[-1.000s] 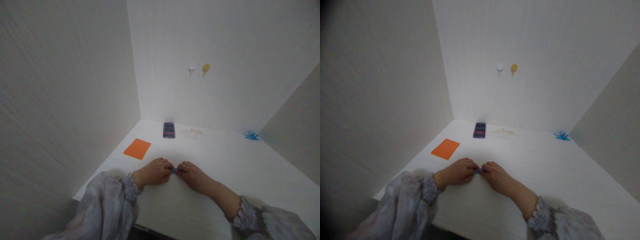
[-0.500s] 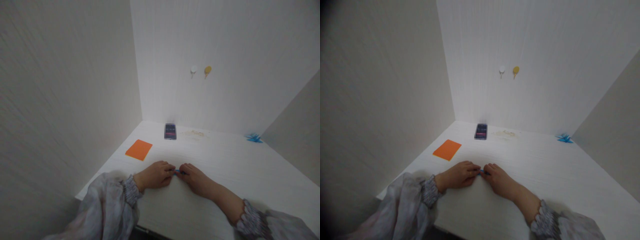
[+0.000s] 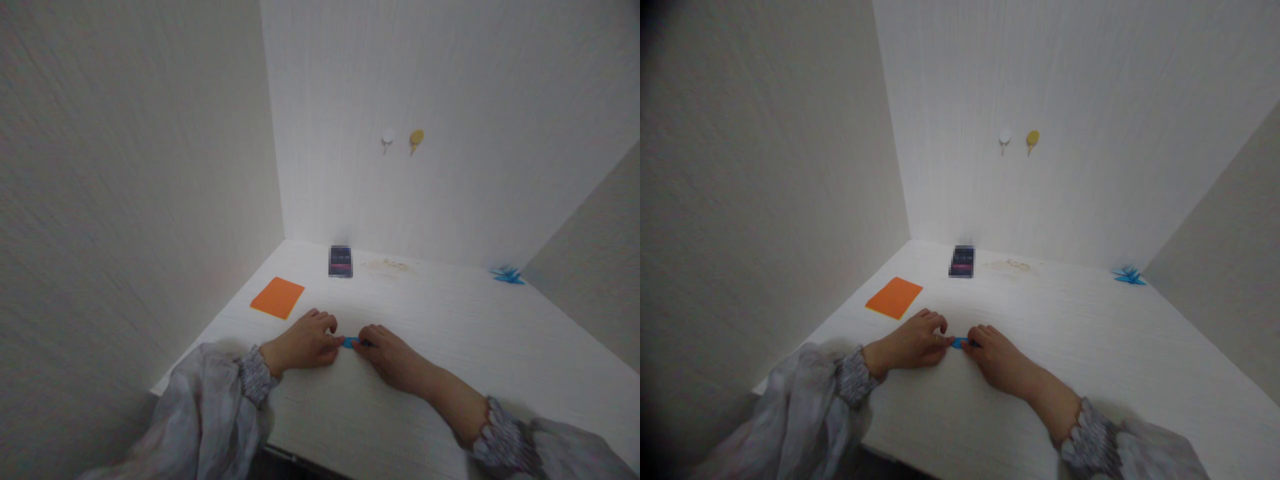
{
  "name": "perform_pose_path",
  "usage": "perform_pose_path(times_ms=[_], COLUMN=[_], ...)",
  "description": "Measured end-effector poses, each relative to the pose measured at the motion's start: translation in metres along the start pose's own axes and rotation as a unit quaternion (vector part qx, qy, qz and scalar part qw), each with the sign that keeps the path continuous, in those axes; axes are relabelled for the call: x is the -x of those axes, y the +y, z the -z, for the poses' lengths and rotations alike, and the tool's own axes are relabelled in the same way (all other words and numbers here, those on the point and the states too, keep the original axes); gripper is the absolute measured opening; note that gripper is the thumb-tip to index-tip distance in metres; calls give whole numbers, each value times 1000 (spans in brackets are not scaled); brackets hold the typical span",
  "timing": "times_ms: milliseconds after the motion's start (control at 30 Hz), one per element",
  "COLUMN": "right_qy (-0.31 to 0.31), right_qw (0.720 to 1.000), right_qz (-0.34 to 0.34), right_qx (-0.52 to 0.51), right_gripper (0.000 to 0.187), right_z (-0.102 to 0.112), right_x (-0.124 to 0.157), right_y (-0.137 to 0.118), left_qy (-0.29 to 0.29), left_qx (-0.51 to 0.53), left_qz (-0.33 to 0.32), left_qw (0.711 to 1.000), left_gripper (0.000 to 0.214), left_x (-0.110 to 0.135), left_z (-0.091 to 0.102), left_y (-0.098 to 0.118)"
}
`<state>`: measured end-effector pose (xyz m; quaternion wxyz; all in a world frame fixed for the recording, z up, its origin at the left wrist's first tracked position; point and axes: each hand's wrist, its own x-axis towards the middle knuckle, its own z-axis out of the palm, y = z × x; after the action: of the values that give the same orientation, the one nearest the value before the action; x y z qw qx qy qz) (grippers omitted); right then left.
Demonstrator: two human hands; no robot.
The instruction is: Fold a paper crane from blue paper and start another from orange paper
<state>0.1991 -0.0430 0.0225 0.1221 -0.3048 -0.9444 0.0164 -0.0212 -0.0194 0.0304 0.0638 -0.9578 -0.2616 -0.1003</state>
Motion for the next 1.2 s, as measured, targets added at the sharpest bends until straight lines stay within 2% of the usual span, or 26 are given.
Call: perform_pose_path(times_ms=[133, 267, 400, 467, 600, 767, 1200], right_qy=[0, -2, -6, -7, -11, -5, 19], right_qw=[1000, 1000, 1000, 1000, 1000, 1000, 993], right_qz=[6, 3, 4, 5, 5, -1, -25], right_qx=[0, -3, 5, 9, 16, 8, -110], right_gripper=[28, 29, 27, 26, 28, 27, 24], right_z=[-1, -1, 1, 1, -1, -4, 0], right_x=[1, 1, 0, -1, -2, -1, 7], right_y=[1, 1, 0, -1, 0, 1, 4], left_qy=[24, 62, 28, 18, 18, 15, 13], left_qx=[67, 110, 91, 70, 40, 4, 40], left_qz=[28, 41, -6, -7, -14, -34, 12], left_qw=[997, 991, 995, 997, 999, 999, 999], left_gripper=[22, 30, 35, 33, 22, 21, 18], left_x=[6, 8, 4, 2, 1, 1, 1], left_z=[-5, -6, -3, -2, -5, -7, -4], left_y=[-9, -11, -3, 0, 1, -2, 0])
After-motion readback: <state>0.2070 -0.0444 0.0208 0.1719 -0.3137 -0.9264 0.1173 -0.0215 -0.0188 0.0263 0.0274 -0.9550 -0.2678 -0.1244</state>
